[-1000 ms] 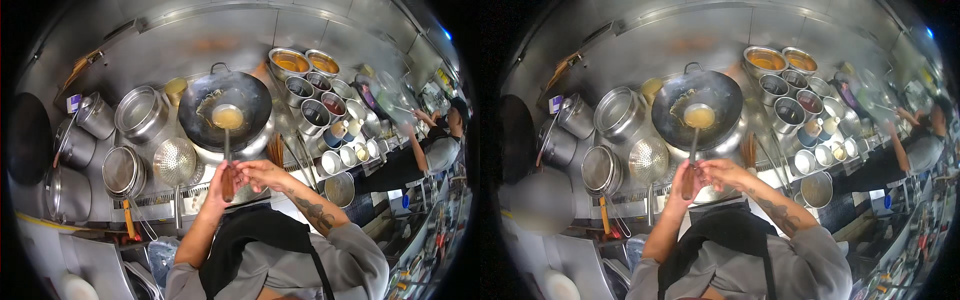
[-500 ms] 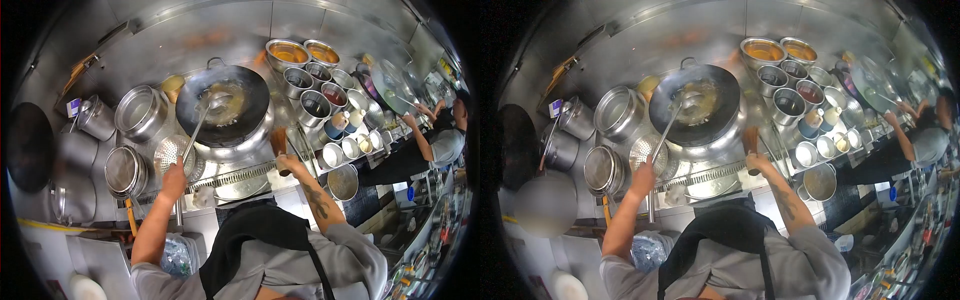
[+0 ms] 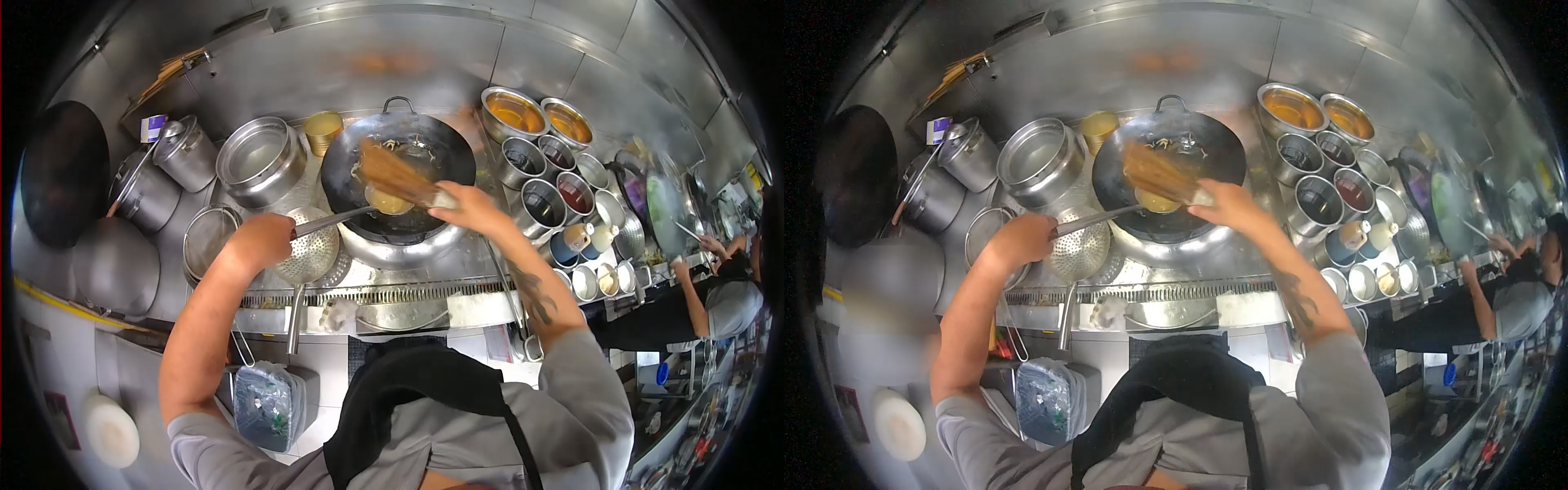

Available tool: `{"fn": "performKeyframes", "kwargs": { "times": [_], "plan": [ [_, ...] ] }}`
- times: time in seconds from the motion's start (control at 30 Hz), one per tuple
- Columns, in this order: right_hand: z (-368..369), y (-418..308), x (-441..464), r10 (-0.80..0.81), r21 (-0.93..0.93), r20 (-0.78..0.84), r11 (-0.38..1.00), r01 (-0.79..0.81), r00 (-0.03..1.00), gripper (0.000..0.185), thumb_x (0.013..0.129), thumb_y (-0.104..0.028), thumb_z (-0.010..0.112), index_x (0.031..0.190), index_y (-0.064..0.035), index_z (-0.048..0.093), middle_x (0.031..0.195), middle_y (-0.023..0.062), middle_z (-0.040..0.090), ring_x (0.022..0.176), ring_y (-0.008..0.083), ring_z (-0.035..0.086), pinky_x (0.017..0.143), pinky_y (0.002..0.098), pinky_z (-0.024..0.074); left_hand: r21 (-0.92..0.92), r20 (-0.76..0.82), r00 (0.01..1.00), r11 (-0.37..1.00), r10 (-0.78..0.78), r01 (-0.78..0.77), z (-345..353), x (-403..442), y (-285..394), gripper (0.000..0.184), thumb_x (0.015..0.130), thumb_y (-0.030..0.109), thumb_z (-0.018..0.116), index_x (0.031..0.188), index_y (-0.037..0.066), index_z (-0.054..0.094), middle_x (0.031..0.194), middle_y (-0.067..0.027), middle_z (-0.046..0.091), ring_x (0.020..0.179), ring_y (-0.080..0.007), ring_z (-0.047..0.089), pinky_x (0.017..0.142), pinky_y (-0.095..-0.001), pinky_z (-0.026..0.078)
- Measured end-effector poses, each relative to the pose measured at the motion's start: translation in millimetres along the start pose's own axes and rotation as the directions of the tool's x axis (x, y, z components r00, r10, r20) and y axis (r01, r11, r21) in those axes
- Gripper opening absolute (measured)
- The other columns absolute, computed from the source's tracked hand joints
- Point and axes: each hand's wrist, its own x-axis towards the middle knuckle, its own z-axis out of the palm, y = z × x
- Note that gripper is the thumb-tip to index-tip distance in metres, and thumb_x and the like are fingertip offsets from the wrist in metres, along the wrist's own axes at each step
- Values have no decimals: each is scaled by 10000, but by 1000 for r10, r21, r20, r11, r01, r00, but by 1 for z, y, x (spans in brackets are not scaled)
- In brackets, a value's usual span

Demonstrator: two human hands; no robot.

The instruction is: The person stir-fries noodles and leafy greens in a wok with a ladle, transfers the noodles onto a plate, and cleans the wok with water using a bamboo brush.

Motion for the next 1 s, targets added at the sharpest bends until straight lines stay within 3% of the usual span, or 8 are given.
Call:
{"fn": "performKeyframes", "kwargs": {
  "times": [0.17, 0.3, 0.33, 0.47, 0.57, 0.7, 0.83, 1.0],
  "plan": [
    [63, 21, 84, 161, -461, 365, 887, 27, 917, 434, 754, -368, 671, 1078, -84, 622, 973, 166, 665, 901, 327, 650, 778, 423, 515, -104, 57, 998, 994, -2, 8, 10, -12, -11, 210, 737, 135, 566, 895, 5, 616, 836, -220, 639, 815, -399, 614, 743, -457, 485],
    [75, 8, 83, -118, -562, 104, 812, 157, 987, 293, 810, -338, 590, 865, -77, 710, 891, 160, 689, 838, 311, 670, 731, 398, 530, -217, 33, 999, 976, -3, 10, 40, -20, -31, 250, 791, 206, 574, 942, 9, 594, 835, -215, 640, 811, -400, 613, 730, -465, 478],
    [72, 5, 82, -138, -471, 289, 841, 266, 947, 294, 814, -324, 585, 864, -61, 707, 871, 162, 689, 822, 307, 673, 715, 399, 533, -232, 28, 1000, 973, -8, 15, 41, -22, -31, 259, 798, 221, 578, 945, 8, 594, 837, -215, 640, 811, -400, 613, 731, -467, 476],
    [62, 18, 112, 122, -501, 274, 865, 34, 954, 280, 793, -316, 600, 838, -59, 704, 840, 185, 681, 822, 321, 670, 724, 397, 529, -290, 8, 1000, 957, -18, 20, 49, -28, -28, 288, 826, 260, 587, 950, 1, 597, 840, -211, 642, 809, -399, 614, 726, -470, 475],
    [74, -3, 89, -139, -520, 256, 815, 258, 957, 254, 781, -281, 602, 885, -78, 715, 885, 155, 691, 845, 305, 675, 731, 393, 532, -264, -30, 1000, 964, -6, -2, 53, -28, -27, 281, 835, 252, 586, 955, -1, 601, 845, -211, 644, 805, -407, 612, 726, -473, 476],
    [61, 12, 106, 158, -508, 296, 861, 15, 942, 280, 755, -282, 625, 900, -56, 703, 899, 166, 687, 869, 310, 671, 757, 405, 529, -123, -111, 994, 992, -12, -2, 51, -33, -25, 217, 830, 192, 573, 954, 18, 606, 804, -209, 639, 773, -403, 620, 715, -474, 491],
    [68, -6, 84, 8, -352, 341, 928, 120, 940, 332, 719, -316, 645, 916, -55, 700, 915, 162, 687, 888, 313, 667, 760, 405, 527, 150, -212, 977, 988, -8, 40, 50, -33, -9, 161, 806, 83, 542, 949, 48, 607, 741, -164, 642, 716, -331, 656, 645, -430, 527],
    [56, 0, 102, 182, -490, 303, 872, -11, 935, 471, 671, -431, 711, 917, -30, 689, 923, 191, 676, 890, 319, 661, 753, 411, 526, 347, -256, 966, 935, 27, 66, 30, -30, 7, 178, 802, 70, 550, 970, 59, 609, 713, -106, 652, 675, -258, 671, 571, -364, 532]
  ]
}}
